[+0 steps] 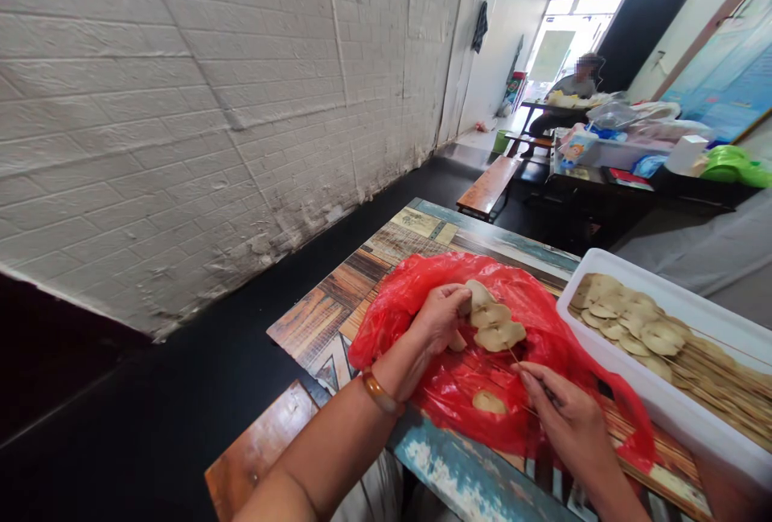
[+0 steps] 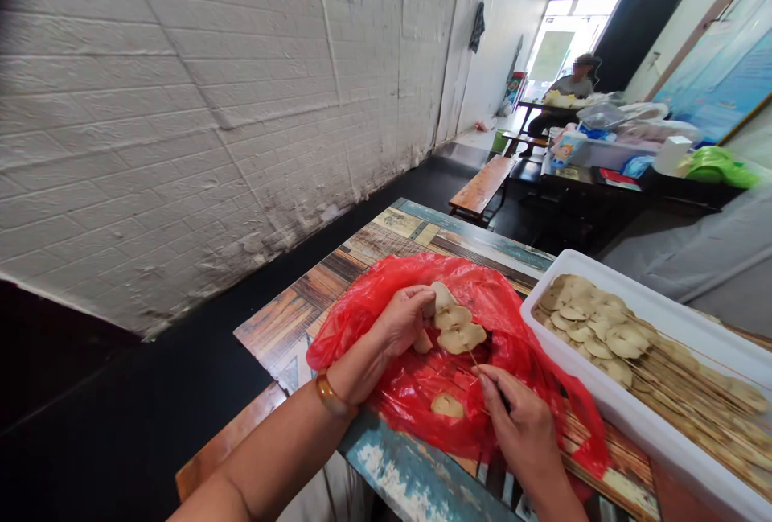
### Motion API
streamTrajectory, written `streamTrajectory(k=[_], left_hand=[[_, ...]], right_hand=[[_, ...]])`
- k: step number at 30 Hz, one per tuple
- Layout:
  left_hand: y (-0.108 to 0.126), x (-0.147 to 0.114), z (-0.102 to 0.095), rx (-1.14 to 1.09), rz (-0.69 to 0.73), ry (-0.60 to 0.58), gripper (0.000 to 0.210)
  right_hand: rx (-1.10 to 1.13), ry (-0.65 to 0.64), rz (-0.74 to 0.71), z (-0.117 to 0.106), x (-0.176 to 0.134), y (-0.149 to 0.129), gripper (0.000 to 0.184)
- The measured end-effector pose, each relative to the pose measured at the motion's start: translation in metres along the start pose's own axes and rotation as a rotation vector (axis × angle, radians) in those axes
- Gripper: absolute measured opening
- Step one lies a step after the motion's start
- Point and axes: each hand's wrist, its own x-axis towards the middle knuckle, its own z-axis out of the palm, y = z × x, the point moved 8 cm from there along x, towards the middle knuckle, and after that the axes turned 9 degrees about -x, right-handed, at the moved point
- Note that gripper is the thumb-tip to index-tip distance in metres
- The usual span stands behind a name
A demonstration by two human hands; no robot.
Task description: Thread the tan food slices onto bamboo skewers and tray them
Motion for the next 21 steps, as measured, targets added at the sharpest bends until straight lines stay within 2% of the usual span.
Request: streamTrajectory(k=[10,21], left_hand=[[-0.007,-0.001,0.002,-0.035,-0.087,-0.044,0.027],[0.001,0.0,0.0,0.23,0.107,-0.032,0.028]], right_hand=[[-0.05,0.094,-0.068,-0.002,0.001,0.002,0.032],[-0.034,0.086,-0.067,-0.004,0.0,-0.013,0.036]])
